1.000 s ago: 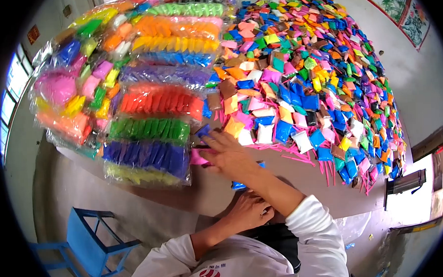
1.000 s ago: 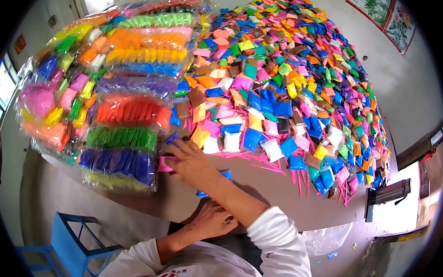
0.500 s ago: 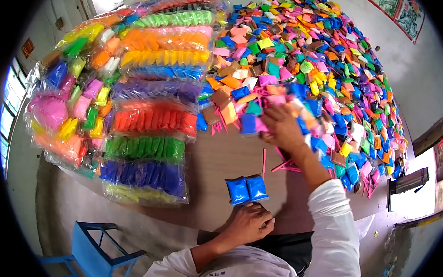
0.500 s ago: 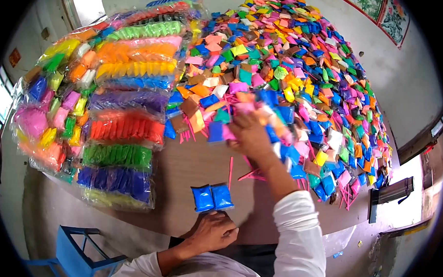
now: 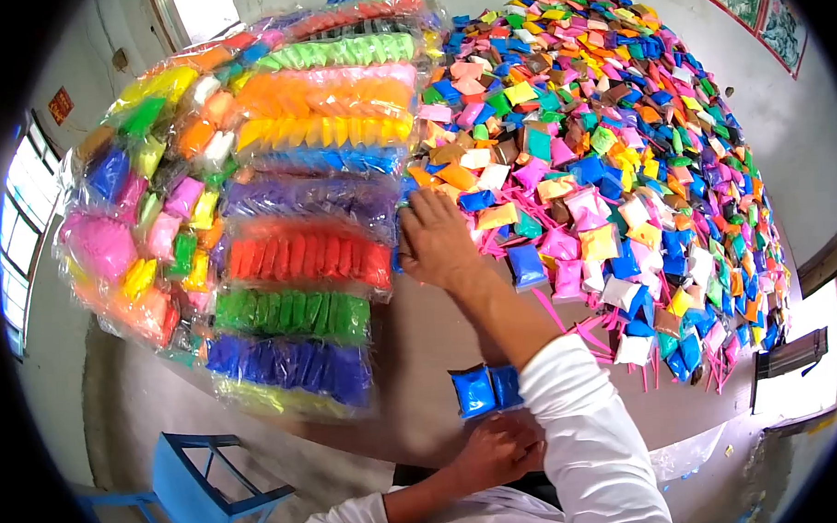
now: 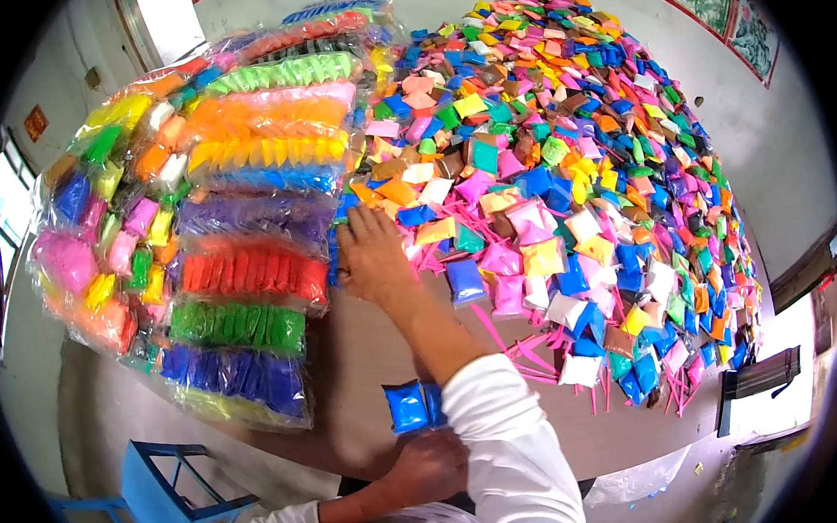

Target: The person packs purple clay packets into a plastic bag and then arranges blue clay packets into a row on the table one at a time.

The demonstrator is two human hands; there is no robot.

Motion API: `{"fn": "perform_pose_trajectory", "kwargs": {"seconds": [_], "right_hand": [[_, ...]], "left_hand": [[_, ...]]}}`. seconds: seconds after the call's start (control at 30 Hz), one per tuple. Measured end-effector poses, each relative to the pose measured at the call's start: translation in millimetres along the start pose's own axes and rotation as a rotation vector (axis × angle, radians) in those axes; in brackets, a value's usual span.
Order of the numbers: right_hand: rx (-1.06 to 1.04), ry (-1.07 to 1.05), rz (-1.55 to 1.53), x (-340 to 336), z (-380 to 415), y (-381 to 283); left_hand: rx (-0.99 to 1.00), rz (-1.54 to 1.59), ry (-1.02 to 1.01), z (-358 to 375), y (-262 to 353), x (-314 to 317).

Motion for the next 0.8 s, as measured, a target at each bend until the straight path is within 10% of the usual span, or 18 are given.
{"fn": "perform_pose_trajectory", "kwargs": {"seconds": [0.37,0.8], "right_hand": [[0.276,-0.581,0.087,26,-24,49],[0.358,-0.350,0.385,-109,96,227]], "left_hand": [[-0.093,0.090,-0.062,-8,4,-17],[-0.036,0.059,0.019,-8,8,-15]]}}
Point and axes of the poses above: each hand's wrist, its own z-axis away from the middle knuckle, its own x-axis out of the palm, y = z × x, the point moved 9 cm from there along -z, towards the middle knuckle, and after that the axes turned 15 degrees about -y, right-handed, at the moved point
